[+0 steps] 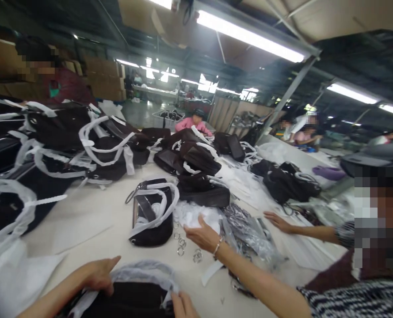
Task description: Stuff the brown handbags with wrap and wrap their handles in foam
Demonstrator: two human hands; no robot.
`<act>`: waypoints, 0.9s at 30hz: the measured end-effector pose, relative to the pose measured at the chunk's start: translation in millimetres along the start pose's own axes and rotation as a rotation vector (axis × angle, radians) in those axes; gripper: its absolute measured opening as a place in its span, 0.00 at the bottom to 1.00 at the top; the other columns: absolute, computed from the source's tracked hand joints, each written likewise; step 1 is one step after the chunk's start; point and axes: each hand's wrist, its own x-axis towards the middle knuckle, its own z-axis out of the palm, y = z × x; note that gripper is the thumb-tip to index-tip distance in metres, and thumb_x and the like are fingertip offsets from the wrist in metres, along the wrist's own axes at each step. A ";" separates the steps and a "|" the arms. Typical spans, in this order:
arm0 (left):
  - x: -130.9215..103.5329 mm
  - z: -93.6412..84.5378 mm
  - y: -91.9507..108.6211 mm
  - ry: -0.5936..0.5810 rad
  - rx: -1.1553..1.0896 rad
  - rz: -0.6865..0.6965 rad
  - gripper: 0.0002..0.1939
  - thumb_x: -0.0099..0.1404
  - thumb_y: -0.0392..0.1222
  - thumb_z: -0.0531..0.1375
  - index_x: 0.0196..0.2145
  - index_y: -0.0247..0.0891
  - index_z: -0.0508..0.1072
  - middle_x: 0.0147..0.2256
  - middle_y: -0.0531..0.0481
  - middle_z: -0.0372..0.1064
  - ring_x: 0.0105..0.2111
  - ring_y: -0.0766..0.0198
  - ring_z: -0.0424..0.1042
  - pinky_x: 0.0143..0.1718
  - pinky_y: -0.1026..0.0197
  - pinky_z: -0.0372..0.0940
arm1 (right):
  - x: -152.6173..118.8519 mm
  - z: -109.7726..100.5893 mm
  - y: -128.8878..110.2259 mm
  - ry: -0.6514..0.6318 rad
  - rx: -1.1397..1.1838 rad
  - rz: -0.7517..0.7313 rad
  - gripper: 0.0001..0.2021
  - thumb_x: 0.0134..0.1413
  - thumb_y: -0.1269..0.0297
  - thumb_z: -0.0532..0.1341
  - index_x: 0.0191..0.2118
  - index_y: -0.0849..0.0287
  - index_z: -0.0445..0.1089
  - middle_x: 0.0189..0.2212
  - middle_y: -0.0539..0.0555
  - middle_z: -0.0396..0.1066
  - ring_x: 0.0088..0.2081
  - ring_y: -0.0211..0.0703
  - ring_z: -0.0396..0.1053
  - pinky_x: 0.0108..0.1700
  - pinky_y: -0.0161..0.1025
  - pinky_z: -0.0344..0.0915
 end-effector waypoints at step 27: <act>-80.8 -24.4 -8.8 0.519 -0.561 0.135 0.29 0.51 0.56 0.62 0.49 0.44 0.72 0.44 0.48 0.74 0.48 0.48 0.70 0.50 0.54 0.68 | 109.1 -61.2 -26.0 0.163 0.151 -0.229 0.13 0.45 0.75 0.55 0.37 0.54 0.65 0.37 0.57 0.72 0.38 0.54 0.72 0.38 0.48 0.69</act>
